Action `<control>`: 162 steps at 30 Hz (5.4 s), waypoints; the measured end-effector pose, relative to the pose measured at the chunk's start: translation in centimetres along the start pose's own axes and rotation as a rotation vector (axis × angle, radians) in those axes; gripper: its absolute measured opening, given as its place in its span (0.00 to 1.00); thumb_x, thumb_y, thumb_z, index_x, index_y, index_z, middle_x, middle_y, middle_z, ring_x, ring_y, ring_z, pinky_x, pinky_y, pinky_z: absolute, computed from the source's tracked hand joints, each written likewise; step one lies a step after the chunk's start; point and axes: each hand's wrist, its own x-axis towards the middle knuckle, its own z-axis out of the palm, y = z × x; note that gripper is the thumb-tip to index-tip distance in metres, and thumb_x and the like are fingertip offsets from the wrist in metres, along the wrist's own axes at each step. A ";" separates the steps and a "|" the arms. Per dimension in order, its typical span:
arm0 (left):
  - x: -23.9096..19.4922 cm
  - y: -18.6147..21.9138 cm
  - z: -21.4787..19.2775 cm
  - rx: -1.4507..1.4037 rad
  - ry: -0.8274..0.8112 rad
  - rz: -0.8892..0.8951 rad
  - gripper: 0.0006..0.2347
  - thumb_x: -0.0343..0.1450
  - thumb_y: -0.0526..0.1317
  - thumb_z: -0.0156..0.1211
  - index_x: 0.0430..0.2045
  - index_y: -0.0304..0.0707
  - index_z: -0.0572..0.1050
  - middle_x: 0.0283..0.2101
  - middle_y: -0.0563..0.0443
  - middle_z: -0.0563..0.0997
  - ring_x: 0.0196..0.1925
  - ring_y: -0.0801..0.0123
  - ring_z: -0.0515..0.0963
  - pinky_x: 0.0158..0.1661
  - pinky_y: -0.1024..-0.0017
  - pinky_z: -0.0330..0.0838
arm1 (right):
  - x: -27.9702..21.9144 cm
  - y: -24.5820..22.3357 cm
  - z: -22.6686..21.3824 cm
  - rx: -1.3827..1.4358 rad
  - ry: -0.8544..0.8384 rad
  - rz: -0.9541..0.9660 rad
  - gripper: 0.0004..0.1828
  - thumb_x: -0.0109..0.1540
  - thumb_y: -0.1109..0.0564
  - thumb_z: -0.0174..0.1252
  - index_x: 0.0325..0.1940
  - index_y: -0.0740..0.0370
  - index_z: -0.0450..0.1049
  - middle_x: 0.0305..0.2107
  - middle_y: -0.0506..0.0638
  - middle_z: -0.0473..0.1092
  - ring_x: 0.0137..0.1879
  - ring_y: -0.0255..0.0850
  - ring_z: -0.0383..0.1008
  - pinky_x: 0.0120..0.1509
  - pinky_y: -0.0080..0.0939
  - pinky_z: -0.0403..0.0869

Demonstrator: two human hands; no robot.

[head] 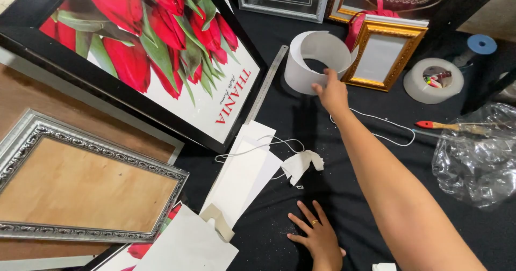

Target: The person cleans the glass of a picture frame using a spray and a yellow cloth, then turns the frame over and secures a wooden backing board into the frame by hand and with a wire.

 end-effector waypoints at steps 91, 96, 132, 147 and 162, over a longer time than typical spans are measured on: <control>-15.0 1.6 8.7 -2.401 0.043 0.222 0.25 0.74 0.47 0.62 0.65 0.46 0.60 0.58 0.39 0.76 0.61 0.49 0.76 0.65 0.44 0.68 | -55.9 19.0 -29.0 0.853 0.483 1.080 0.48 0.63 0.36 0.63 0.75 0.73 0.58 0.70 0.70 0.55 0.76 0.61 0.55 0.73 0.68 0.59; -11.5 2.8 14.9 -2.439 0.029 -0.034 0.19 0.72 0.45 0.61 0.58 0.49 0.71 0.55 0.42 0.80 0.53 0.56 0.80 0.51 0.53 0.77 | -54.6 29.5 -27.2 0.759 0.442 1.116 0.24 0.67 0.40 0.58 0.38 0.67 0.75 0.34 0.58 0.78 0.37 0.56 0.78 0.39 0.52 0.73; -6.1 4.6 17.0 -2.035 -0.001 -0.455 0.26 0.72 0.46 0.64 0.62 0.35 0.64 0.53 0.40 0.76 0.51 0.55 0.79 0.58 0.57 0.73 | -54.0 34.1 -25.1 -0.104 0.455 0.773 0.25 0.67 0.47 0.52 0.67 0.57 0.69 0.60 0.63 0.63 0.69 0.61 0.59 0.66 0.61 0.66; -5.6 5.5 16.5 -2.008 0.020 -0.579 0.24 0.73 0.47 0.64 0.59 0.34 0.66 0.56 0.37 0.75 0.54 0.48 0.78 0.57 0.45 0.73 | -52.6 44.4 -26.9 -0.327 0.462 0.731 0.22 0.65 0.50 0.49 0.59 0.52 0.79 0.56 0.63 0.69 0.63 0.61 0.63 0.71 0.55 0.59; -7.7 6.4 14.4 -1.869 0.083 -0.699 0.23 0.74 0.53 0.63 0.52 0.33 0.69 0.49 0.43 0.75 0.49 0.53 0.78 0.47 0.56 0.76 | -30.8 42.0 -43.7 0.294 0.806 0.632 0.29 0.61 0.43 0.70 0.59 0.57 0.69 0.50 0.53 0.73 0.54 0.48 0.73 0.55 0.48 0.70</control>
